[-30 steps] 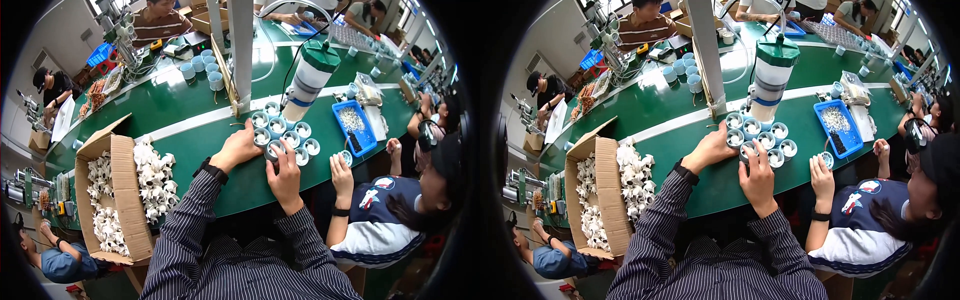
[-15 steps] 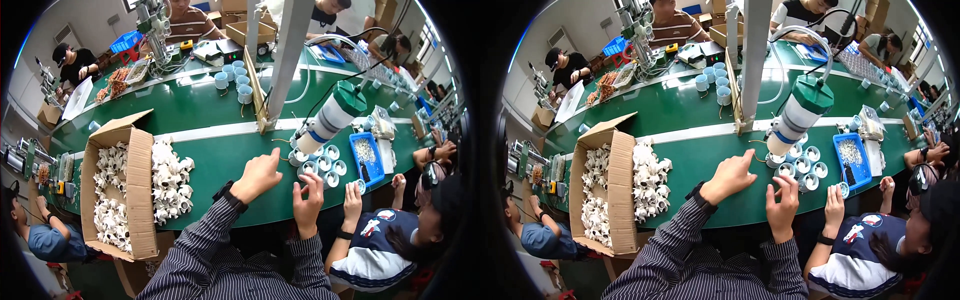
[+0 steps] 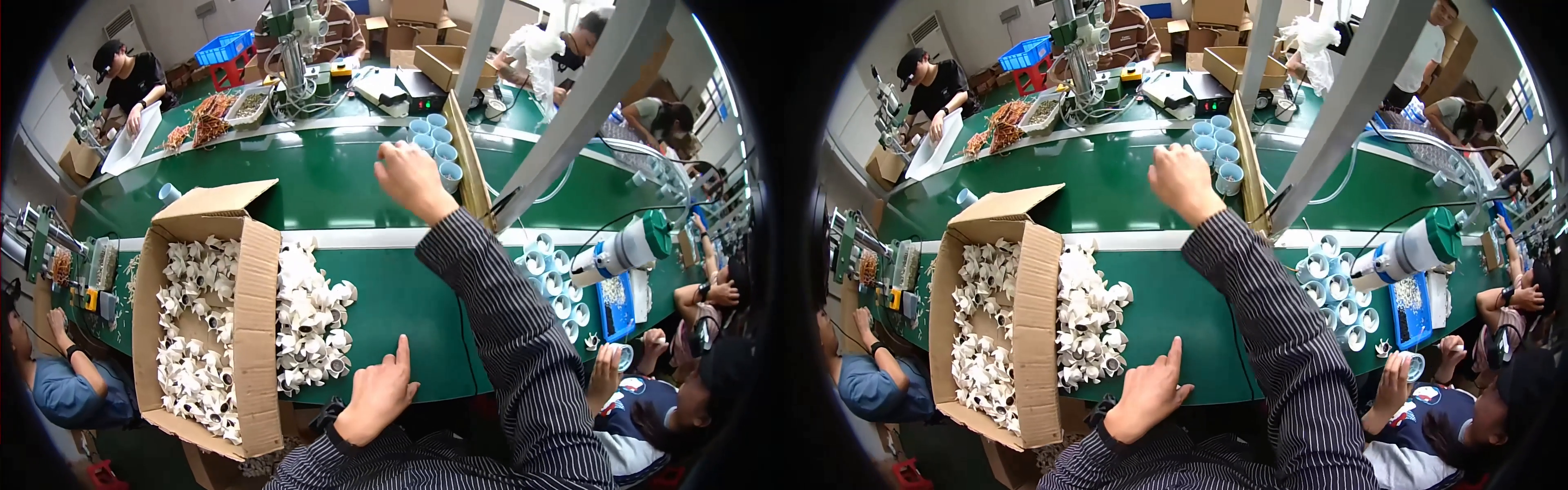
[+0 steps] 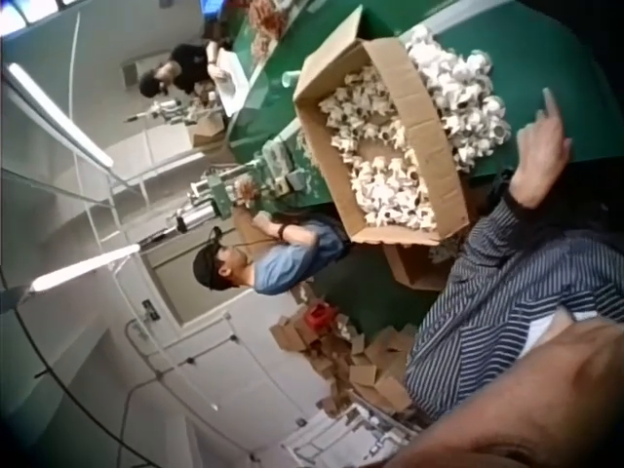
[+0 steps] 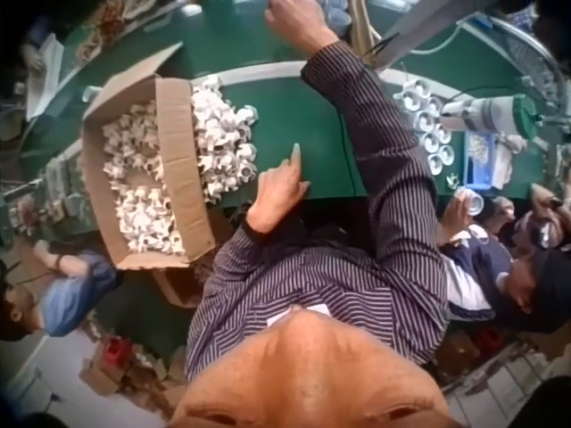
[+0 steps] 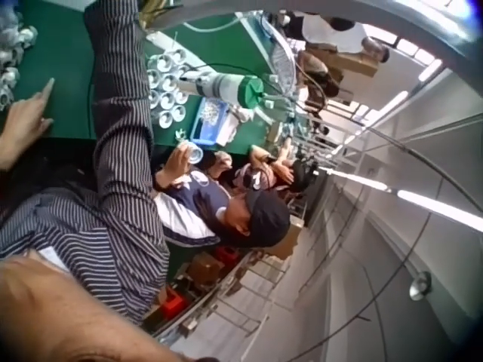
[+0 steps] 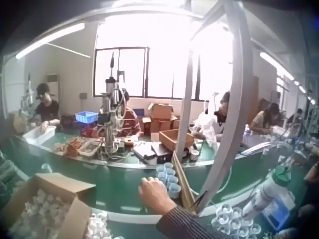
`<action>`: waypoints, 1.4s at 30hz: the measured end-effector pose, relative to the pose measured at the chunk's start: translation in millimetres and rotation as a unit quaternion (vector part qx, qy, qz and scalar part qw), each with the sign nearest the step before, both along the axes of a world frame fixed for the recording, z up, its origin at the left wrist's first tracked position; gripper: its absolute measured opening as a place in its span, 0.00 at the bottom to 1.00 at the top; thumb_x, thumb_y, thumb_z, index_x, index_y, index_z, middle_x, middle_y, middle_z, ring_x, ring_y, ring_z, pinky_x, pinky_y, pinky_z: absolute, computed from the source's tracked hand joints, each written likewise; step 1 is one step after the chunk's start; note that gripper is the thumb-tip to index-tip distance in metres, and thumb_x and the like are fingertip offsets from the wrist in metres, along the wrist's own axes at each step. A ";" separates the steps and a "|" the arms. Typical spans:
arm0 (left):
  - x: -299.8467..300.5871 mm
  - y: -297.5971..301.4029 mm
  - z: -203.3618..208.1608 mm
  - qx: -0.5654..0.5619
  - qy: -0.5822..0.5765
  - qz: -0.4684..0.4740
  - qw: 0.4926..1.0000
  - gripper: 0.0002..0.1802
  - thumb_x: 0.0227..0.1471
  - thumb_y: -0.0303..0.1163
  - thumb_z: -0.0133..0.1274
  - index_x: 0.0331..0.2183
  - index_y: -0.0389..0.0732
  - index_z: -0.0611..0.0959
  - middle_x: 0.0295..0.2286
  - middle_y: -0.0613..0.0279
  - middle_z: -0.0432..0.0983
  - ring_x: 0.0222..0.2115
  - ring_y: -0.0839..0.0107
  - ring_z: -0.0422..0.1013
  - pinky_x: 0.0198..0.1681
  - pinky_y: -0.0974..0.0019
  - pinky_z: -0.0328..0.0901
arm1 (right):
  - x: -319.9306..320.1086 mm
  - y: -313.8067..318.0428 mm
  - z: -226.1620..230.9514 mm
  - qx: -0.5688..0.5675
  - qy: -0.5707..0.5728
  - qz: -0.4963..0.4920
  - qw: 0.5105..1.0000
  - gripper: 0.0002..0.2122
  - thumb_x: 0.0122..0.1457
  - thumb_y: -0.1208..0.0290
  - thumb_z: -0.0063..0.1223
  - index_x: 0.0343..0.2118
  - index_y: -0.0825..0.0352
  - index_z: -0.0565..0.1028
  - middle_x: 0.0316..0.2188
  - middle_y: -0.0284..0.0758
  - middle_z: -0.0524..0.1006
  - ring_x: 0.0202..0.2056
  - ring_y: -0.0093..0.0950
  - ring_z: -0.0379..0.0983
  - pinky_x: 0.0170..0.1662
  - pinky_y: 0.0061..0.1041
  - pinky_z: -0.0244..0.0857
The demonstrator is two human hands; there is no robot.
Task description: Assembling small white components into blue circular housings and using a pneumatic dispenser tool on an assembly line.
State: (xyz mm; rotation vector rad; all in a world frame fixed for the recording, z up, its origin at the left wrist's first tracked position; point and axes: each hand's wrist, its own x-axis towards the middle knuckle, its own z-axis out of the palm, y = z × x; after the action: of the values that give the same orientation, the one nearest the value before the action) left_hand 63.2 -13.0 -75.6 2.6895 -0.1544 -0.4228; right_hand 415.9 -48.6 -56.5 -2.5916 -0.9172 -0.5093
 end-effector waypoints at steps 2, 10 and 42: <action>9.8 -14.3 1.7 -0.034 -0.021 -0.032 0.999 0.53 0.52 0.46 0.70 0.68 0.27 0.65 0.31 0.49 0.82 0.27 0.53 0.82 0.28 0.53 0.76 | 69.5 -32.0 7.3 -0.126 -0.041 -0.085 0.987 0.16 0.62 0.59 0.60 0.44 0.66 0.82 0.45 0.46 0.82 0.50 0.44 0.79 0.52 0.44 0.75; 4.4 0.1 -10.0 -0.078 -0.018 -0.013 0.997 0.51 0.53 0.43 0.70 0.69 0.30 0.66 0.32 0.54 0.78 0.28 0.58 0.81 0.26 0.55 0.75 | 193.1 -24.9 -10.9 -0.267 0.099 -0.200 0.938 0.23 0.61 0.54 0.58 0.54 0.65 0.84 0.60 0.47 0.78 0.64 0.49 0.70 0.65 0.49 0.66; -5.2 19.9 11.7 -0.120 -0.046 0.101 0.987 0.58 0.49 0.36 0.72 0.70 0.23 0.57 0.24 0.46 0.82 0.27 0.44 0.81 0.34 0.47 0.74 | -203.6 -125.2 41.8 -0.236 0.249 -0.010 0.939 0.25 0.67 0.45 0.54 0.43 0.66 0.86 0.42 0.47 0.85 0.48 0.49 0.81 0.55 0.47 0.71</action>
State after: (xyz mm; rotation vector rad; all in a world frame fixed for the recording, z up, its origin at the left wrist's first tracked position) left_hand 58.0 6.9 -63.9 2.4574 0.0385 -0.2040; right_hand 212.2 -173.8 -14.7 -2.9271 -0.9086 0.4141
